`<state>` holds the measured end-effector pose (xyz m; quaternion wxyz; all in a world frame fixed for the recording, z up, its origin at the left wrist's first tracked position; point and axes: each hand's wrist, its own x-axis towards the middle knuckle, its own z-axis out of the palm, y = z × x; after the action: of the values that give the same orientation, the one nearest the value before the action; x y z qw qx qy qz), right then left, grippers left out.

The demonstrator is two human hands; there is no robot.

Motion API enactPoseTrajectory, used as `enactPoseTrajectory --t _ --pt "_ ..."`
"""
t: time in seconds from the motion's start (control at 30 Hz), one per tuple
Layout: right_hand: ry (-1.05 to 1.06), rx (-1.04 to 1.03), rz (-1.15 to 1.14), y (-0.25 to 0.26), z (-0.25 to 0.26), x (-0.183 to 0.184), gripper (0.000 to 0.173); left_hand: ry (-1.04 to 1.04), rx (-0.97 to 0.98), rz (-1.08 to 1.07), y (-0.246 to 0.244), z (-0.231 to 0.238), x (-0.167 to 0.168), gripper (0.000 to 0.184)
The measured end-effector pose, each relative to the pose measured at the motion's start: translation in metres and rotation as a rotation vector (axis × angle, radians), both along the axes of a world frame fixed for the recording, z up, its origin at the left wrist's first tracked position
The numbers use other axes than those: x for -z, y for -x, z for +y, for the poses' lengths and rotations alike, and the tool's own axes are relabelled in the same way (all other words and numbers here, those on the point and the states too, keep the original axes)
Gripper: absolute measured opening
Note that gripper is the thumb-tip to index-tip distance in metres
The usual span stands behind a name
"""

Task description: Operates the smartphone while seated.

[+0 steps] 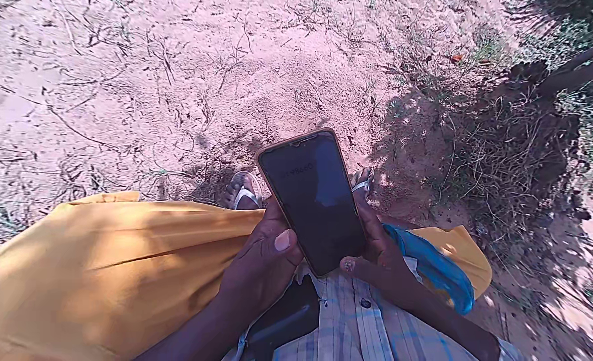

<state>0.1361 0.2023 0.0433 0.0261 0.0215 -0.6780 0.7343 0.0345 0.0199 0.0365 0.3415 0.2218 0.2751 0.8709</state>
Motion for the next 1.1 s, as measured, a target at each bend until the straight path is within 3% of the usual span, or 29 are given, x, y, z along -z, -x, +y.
enactPoseTrajectory --t 0.43,1.1 --pt "-0.045 0.019 0.049 -0.0017 0.0002 0.0034 0.083 -0.031 0.02 -0.015 0.0006 -0.0009 0.0016 0.05" --pt "-0.066 0.038 0.053 -0.0009 0.0002 0.0036 0.079 -0.001 0.008 0.016 0.0006 -0.0015 0.0026 0.051"
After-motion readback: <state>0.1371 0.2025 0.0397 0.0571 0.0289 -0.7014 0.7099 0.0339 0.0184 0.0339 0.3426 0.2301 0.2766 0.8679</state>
